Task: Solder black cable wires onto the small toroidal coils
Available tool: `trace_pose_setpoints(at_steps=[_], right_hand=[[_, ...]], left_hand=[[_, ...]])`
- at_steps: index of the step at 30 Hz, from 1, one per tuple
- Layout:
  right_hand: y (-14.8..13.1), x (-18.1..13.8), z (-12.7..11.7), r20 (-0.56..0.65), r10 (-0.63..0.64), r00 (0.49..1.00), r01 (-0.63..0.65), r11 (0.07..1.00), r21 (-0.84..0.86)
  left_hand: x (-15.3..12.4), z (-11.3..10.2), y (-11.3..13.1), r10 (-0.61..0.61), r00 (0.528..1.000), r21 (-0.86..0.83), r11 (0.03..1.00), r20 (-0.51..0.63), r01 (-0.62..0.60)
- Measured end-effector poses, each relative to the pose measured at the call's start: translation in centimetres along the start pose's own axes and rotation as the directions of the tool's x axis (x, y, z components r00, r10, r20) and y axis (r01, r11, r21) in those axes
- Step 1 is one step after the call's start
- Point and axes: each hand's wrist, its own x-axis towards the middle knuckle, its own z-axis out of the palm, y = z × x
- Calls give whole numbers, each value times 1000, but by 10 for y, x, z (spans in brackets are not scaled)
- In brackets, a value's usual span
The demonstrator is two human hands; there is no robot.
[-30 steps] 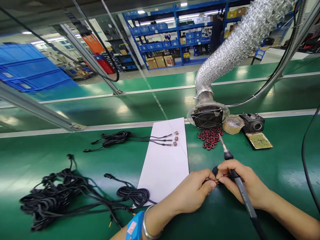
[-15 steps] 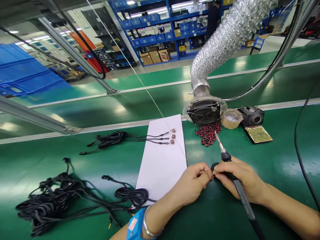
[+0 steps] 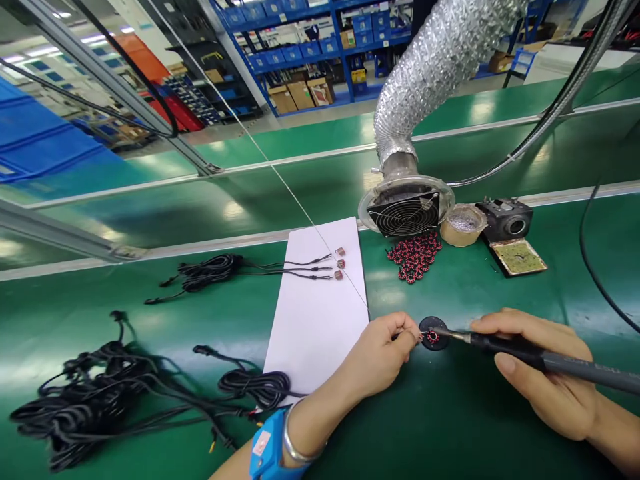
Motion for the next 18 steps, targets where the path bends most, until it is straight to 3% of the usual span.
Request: trace_pose_setpoints(at_steps=[18], right_hand=[[-1, 3, 4, 105, 21, 994, -30, 996, 85]], left_hand=[[0, -1, 2, -19, 1000, 1, 1000, 15, 19]])
